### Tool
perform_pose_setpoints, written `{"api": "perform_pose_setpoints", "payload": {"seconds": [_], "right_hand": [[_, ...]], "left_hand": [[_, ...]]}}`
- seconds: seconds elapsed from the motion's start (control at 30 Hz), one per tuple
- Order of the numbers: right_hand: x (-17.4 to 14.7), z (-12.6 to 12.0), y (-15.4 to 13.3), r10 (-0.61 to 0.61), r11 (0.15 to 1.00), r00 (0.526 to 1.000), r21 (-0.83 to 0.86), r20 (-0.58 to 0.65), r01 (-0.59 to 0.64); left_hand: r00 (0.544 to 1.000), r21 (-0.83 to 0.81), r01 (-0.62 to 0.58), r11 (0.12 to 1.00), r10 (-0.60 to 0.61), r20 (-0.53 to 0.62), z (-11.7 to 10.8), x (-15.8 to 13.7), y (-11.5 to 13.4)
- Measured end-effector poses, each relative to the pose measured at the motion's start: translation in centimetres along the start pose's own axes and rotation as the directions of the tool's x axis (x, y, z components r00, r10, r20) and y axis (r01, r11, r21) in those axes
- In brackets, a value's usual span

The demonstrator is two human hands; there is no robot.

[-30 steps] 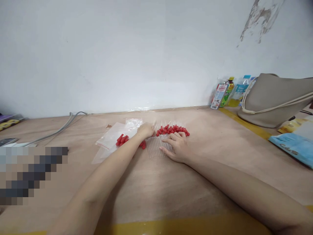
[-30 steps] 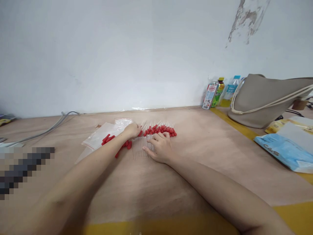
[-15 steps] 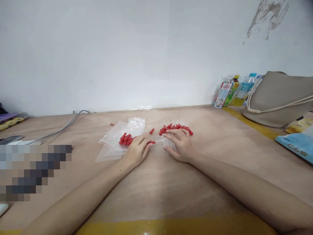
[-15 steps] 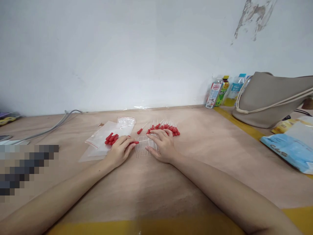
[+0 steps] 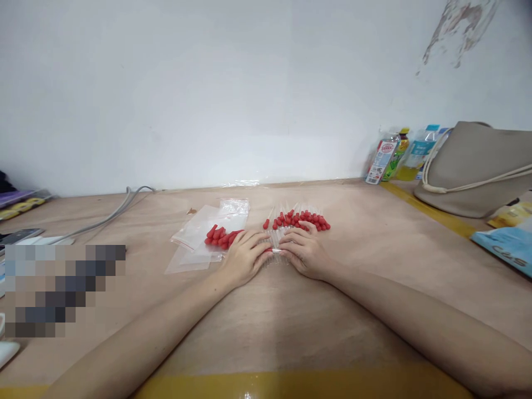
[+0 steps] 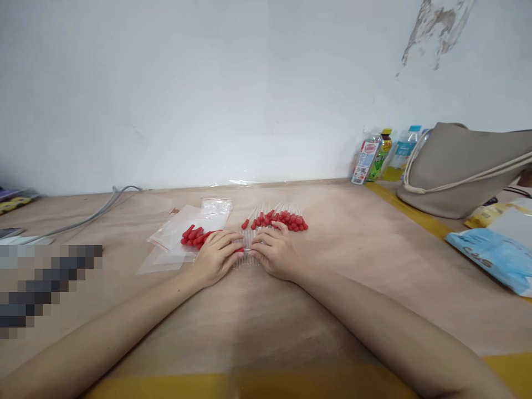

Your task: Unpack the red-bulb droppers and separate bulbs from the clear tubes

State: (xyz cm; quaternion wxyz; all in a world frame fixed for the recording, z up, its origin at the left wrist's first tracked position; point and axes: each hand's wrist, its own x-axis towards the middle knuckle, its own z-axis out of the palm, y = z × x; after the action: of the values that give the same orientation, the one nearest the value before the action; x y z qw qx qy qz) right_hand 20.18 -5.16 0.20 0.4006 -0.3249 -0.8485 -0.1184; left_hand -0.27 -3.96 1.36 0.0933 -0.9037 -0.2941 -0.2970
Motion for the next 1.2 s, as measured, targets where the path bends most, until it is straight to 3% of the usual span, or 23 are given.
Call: {"api": "perform_pose_setpoints", "payload": {"seconds": [0.23,0.83,1.2], "right_hand": [[-0.2,0.3,0.2,-0.015,1.0,0.999,0.023,0.033,0.014],[-0.6,0.9,0.5,-0.217,0.956,0.976,0.198,-0.014,0.216],[-0.6,0.3,0.1,-0.297,0.941,0.954,0.156,-0.043,0.3]], "left_hand": [[0.998,0.007,-0.061,0.998,0.062,-0.032,0.1,0.0,0.1],[0.983,-0.01,-0.128,0.992,0.129,0.134,-1.1,0.2,1.0],[0.974,-0.071,-0.12,0.99,0.131,0.182,-1.2,-0.4,0.7]]}}
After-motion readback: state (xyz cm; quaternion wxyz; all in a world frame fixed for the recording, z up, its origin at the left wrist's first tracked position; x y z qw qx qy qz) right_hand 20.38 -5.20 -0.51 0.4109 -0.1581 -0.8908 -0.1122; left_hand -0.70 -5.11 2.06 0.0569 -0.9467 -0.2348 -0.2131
